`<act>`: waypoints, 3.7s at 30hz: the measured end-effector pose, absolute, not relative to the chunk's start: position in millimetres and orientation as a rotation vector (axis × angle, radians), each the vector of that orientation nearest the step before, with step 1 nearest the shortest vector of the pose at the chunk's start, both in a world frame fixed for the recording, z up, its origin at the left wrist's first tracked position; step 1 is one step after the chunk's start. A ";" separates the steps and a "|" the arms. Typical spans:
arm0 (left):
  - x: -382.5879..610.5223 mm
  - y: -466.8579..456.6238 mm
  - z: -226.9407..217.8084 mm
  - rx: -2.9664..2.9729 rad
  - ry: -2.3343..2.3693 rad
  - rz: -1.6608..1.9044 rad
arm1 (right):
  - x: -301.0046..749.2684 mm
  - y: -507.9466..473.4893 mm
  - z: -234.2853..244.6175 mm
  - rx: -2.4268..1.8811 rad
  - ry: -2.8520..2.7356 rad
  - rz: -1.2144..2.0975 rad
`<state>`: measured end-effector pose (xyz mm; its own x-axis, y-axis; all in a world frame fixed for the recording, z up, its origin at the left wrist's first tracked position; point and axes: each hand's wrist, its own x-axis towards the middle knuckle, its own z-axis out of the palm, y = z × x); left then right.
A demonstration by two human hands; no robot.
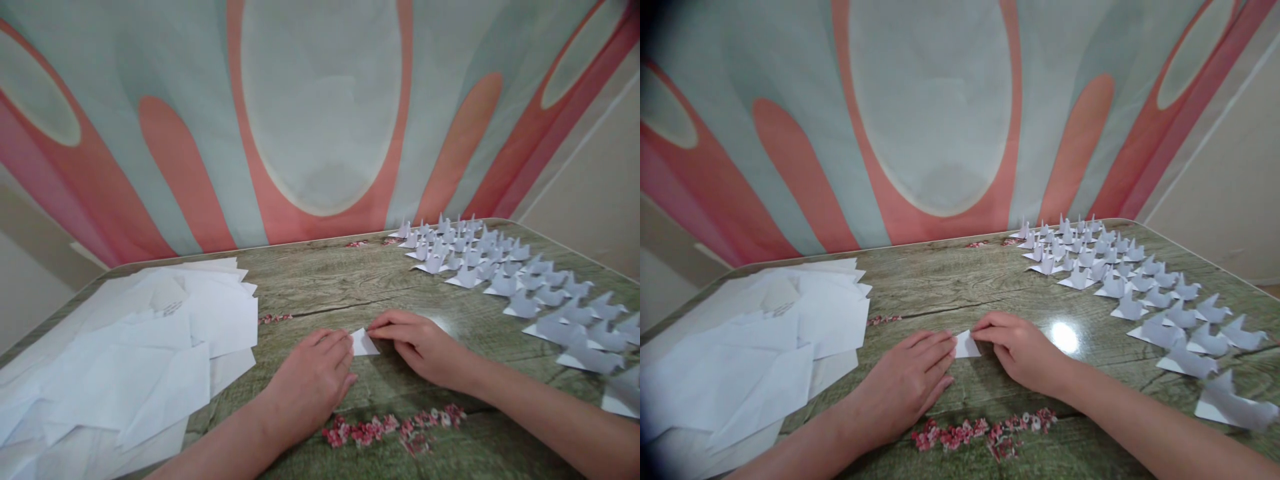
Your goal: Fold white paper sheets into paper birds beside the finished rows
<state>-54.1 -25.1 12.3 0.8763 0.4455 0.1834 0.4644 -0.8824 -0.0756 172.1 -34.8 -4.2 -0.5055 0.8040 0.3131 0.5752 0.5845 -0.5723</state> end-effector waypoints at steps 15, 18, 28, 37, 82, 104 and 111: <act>-55.1 -22.0 5.6 -2.889 -0.797 -0.375 | 161.8 -32.7 -7.5 -1.072 -2.077 0.803; -56.5 -20.9 6.8 -2.941 -0.881 -0.337 | 161.2 -34.5 -7.1 -1.061 -2.044 0.844; -54.7 -14.2 -2.5 -3.047 -1.162 -0.610 | 156.6 -40.5 -8.4 -0.974 -2.142 0.691; -51.4 -15.1 -1.0 -3.078 -1.278 -0.769 | 157.5 -43.0 -8.4 -0.904 -2.333 0.596; -57.6 -16.7 11.5 -3.191 -1.533 -0.636 | 150.8 -26.3 2.2 -1.214 -2.142 0.949; -47.1 -23.5 7.2 -3.082 -1.597 -0.712 | 144.3 -30.6 -0.2 -1.303 -2.109 0.869; -47.0 -25.0 9.0 -3.074 -1.607 -0.726 | 145.2 -28.7 -5.0 -1.296 -2.102 0.816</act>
<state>-47.0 -25.0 9.0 0.5246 0.8354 0.1639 0.6748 -0.5254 0.5182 145.2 -28.7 -5.0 -0.3958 0.9097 0.1256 0.5867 0.3557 -0.7275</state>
